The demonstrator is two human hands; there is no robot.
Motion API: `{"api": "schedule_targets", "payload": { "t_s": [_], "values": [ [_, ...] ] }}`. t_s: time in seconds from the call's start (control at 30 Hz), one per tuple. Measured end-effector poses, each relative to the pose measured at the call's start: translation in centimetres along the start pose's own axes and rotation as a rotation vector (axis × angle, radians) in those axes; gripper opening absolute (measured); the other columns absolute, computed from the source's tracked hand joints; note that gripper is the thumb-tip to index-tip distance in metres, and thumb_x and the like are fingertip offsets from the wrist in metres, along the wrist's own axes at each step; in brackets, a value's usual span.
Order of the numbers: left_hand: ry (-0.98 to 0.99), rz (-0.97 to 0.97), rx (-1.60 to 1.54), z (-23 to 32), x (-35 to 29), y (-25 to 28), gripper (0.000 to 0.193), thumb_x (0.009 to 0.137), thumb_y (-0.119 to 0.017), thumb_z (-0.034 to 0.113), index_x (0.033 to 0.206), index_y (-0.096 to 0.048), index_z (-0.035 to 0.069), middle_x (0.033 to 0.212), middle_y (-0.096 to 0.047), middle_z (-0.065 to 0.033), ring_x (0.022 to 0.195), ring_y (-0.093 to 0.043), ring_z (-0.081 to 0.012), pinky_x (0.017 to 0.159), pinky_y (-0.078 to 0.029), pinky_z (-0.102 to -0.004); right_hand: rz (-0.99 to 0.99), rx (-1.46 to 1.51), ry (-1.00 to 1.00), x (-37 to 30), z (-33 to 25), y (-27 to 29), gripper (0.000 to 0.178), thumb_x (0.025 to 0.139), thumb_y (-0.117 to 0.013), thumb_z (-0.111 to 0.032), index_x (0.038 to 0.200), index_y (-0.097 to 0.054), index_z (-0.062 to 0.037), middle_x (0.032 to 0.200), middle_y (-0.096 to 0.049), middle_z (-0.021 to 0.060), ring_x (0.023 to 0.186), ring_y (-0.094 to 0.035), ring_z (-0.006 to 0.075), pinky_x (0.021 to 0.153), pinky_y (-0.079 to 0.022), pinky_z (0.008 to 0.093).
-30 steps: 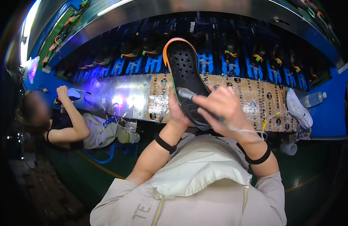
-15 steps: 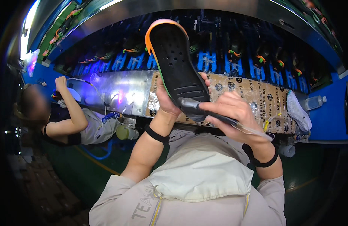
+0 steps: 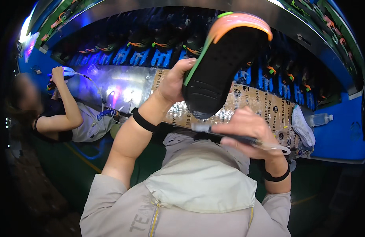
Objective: The person repeatedly picks up black clog-style shoes from a conveyor belt, scrubs the soles with a brush, and places them back on the belt. The process is repeated for multiple shoes throughout the clip.
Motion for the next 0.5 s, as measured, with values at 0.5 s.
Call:
{"api": "schedule_targets", "payload": {
  "t_s": [0.5],
  "values": [
    [0.394,0.058,0.499,-0.5,3.5,-1.7,0.047,0.109,-0.062,0.034,0.136,-0.072,-0.004,0.125,-0.077,-0.0106,0.105,-0.072,-0.0122,0.09,-0.058,-0.0276,-0.084,-0.256,0.01,0.0,0.5,-0.4,0.039,0.078,-0.089,-0.007,0.116,-0.08,-0.0104,0.082,-0.061,0.003,0.081,-0.059,0.025,0.079,-0.042,0.0392]
  ]
}}
Point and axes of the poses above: each hand's wrist, its own x-axis towards the middle knuckle, its own y-axis out of the back of the hand, z = x × y, the point moved 9 cm from there along x, towards the middle knuckle
